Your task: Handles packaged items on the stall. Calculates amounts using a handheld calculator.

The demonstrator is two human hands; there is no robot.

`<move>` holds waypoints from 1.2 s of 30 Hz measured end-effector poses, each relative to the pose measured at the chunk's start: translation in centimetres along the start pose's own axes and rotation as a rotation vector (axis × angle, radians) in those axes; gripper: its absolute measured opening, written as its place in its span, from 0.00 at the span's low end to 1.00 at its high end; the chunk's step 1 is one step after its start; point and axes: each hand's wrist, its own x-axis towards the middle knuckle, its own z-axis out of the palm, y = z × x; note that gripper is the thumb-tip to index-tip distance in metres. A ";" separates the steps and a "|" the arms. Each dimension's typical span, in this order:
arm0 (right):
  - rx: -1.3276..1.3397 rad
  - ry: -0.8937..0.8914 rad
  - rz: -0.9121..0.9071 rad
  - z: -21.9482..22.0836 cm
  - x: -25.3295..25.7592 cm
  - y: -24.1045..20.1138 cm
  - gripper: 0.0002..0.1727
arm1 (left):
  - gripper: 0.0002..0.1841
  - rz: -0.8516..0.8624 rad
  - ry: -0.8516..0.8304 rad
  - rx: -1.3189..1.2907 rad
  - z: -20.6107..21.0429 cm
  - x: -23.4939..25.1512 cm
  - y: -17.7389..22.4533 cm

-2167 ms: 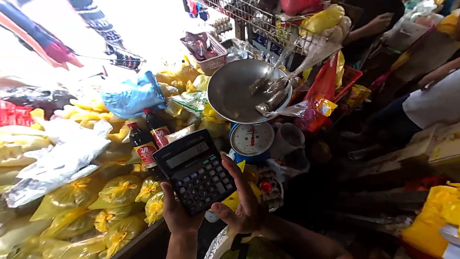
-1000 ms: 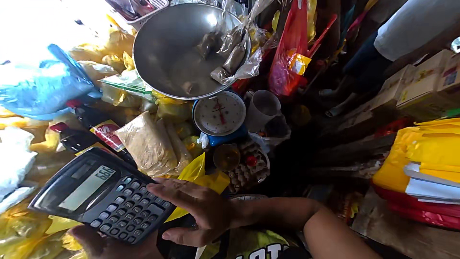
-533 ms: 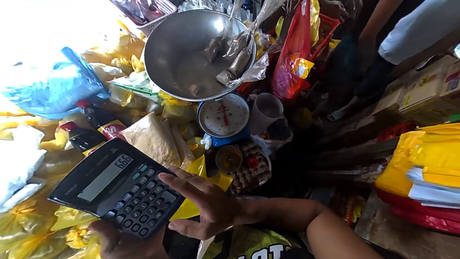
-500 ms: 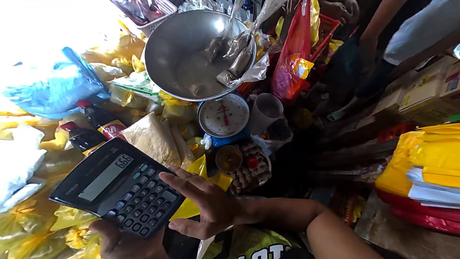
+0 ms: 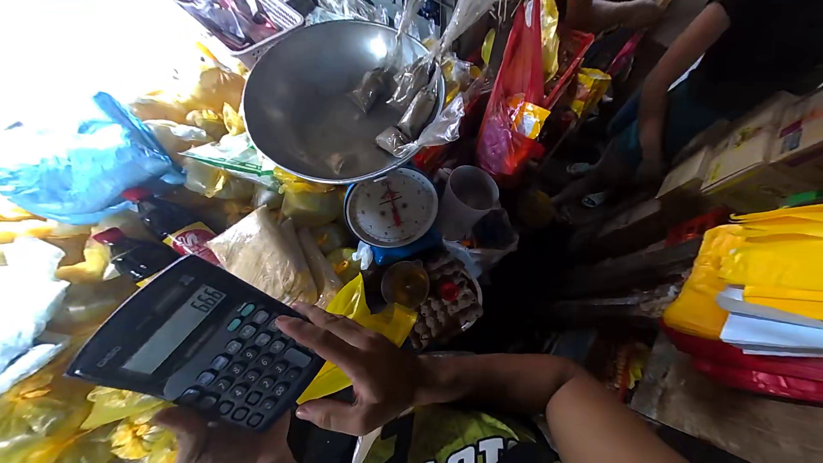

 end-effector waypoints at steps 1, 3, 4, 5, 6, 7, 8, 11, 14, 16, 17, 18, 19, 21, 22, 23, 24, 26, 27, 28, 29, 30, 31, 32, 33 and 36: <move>0.004 0.001 -0.003 0.1 0.0 -0.1 0.49 | 0.30 0.011 0.001 -0.003 0.0 0.0 0.0; 0.019 0.011 -0.014 0.3 -0.1 -0.2 0.49 | 0.30 0.020 0.030 -0.021 0.4 0.0 0.0; 0.027 0.014 -0.019 0.4 -0.1 -0.2 0.49 | 0.30 0.013 0.047 -0.022 0.5 0.0 0.1; 0.031 0.011 -0.022 0.4 -0.2 -0.2 0.49 | 0.31 0.006 0.053 0.010 0.3 0.0 0.2; 0.031 0.007 -0.023 0.5 -0.2 -0.2 0.49 | 0.32 0.002 0.061 0.041 0.3 -0.1 0.3; 0.034 0.000 -0.019 0.5 -0.3 -0.2 0.49 | 0.33 0.002 0.079 0.051 0.3 -0.1 0.3; 0.039 -0.001 -0.015 0.5 -0.3 -0.1 0.49 | 0.34 -0.005 0.101 0.047 0.4 -0.1 0.3; 0.032 0.036 -0.012 0.4 -0.6 0.1 0.48 | 0.34 -0.056 0.109 0.012 0.8 0.4 0.0; 0.001 0.076 -0.014 -0.1 -0.7 0.3 0.45 | 0.33 -0.125 0.219 -0.062 2.4 1.4 -0.4; 0.000 0.084 0.031 -0.6 -0.7 0.4 0.46 | 0.34 -0.184 0.303 -0.075 3.8 2.4 -0.7; -0.003 0.092 0.046 -0.9 -0.6 0.6 0.47 | 0.34 -0.207 0.325 -0.068 4.4 2.8 -0.8; -0.012 0.097 0.057 -1.2 -0.6 0.7 0.49 | 0.35 -0.230 0.329 -0.065 4.9 3.1 -0.9; -0.014 0.094 0.076 -1.4 -0.6 0.9 0.50 | 0.36 -0.246 0.314 -0.078 5.0 3.3 -1.0; -0.026 0.090 0.095 -1.5 -0.6 1.3 0.52 | 0.36 -0.255 0.237 -0.102 4.9 3.6 -1.1; -0.034 0.093 0.093 -1.5 -0.6 1.4 0.52 | 0.34 -0.246 0.216 -0.100 4.7 3.6 -1.2; -0.035 0.091 0.094 -1.4 -0.6 1.5 0.53 | 0.29 -0.231 0.213 -0.091 4.6 3.5 -1.3; -0.035 0.087 0.097 -1.3 -0.6 1.6 0.53 | 0.24 -0.213 0.231 -0.081 4.5 3.4 -1.3; -0.031 0.077 0.096 -1.2 -0.6 1.9 0.54 | 0.21 -0.180 0.235 -0.059 4.0 3.2 -1.4; -0.031 0.072 0.091 -1.1 -0.6 2.0 0.54 | 0.22 -0.174 0.229 -0.023 3.8 3.1 -1.5; -0.033 0.070 0.091 -1.0 -0.5 2.0 0.54 | 0.22 -0.171 0.245 0.021 3.8 3.2 -1.6; -0.030 0.071 0.088 -1.0 -0.5 2.1 0.54 | 0.21 -0.175 0.265 0.059 3.7 3.2 -1.6; -0.029 0.069 0.085 -0.9 -0.4 2.1 0.54 | 0.21 -0.177 0.279 0.074 3.7 3.3 -1.7; -0.033 0.071 0.080 -0.9 -0.3 2.2 0.54 | 0.20 -0.174 0.277 0.070 3.6 3.4 -1.8; -0.046 0.073 0.082 -1.0 -0.2 2.1 0.53 | 0.21 -0.168 0.271 0.054 3.6 3.4 -1.9; -0.057 0.072 0.087 -1.1 -0.1 2.0 0.52 | 0.22 -0.162 0.269 0.031 3.7 3.5 -2.0; -0.061 0.071 0.085 -1.2 0.1 1.6 0.52 | 0.24 -0.151 0.284 0.002 3.6 3.7 -2.3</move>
